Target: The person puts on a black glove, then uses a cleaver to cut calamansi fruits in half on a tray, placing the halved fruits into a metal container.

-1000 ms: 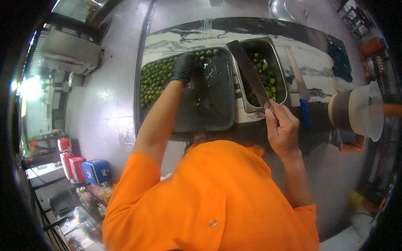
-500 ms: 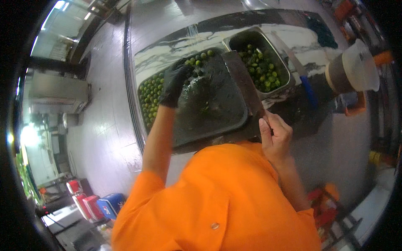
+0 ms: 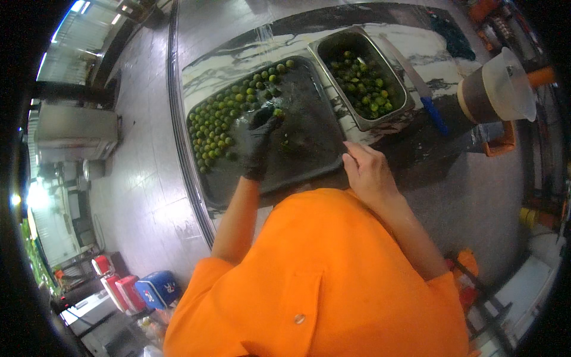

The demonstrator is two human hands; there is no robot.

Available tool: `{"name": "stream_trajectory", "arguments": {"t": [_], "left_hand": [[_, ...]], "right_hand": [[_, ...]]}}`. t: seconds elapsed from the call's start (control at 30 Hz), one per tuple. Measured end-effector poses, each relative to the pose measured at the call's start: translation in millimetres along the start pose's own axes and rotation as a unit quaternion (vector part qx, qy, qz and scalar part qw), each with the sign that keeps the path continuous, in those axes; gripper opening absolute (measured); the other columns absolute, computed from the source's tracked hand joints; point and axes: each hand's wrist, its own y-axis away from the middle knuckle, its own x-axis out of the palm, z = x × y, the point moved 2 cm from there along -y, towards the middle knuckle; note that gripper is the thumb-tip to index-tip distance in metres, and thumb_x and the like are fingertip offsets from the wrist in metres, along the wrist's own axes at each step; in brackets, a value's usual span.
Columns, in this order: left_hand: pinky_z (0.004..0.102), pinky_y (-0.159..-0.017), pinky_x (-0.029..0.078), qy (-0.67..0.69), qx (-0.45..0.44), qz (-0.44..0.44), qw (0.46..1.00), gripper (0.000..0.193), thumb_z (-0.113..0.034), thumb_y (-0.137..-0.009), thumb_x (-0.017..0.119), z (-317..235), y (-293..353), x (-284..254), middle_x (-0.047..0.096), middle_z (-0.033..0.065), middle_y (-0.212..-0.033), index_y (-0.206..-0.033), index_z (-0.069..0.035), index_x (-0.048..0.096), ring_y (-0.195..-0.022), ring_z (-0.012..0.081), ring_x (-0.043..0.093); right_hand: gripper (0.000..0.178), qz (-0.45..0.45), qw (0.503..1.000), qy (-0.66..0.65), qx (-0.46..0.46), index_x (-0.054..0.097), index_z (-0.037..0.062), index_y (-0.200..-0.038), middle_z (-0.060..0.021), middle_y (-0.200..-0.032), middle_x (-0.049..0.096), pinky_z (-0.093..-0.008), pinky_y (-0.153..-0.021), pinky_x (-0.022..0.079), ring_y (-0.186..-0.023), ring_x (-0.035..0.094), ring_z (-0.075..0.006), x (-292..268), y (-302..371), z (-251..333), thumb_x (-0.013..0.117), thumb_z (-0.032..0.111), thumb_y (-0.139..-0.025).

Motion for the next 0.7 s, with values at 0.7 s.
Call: {"name": "stream_trajectory", "arguments": {"t": [0.7], "left_hand": [[0.0357, -0.076, 0.053, -0.237, 0.105, -0.059, 0.964, 0.018, -0.004, -0.083, 0.067, 65, 11, 29, 0.071, 0.0165, -0.096, -0.101, 0.0, 0.069, -0.086, 0.0306, 0.068]], "right_hand": [[0.039, 0.183, 0.972, 0.147, -0.011, 0.051, -0.0041, -0.13, -0.0217, -0.099, 0.058, -0.0456, -0.074, 0.058, -0.085, 0.068, -0.0389, 36, -11, -39, 0.054, 0.013, -0.095]]}}
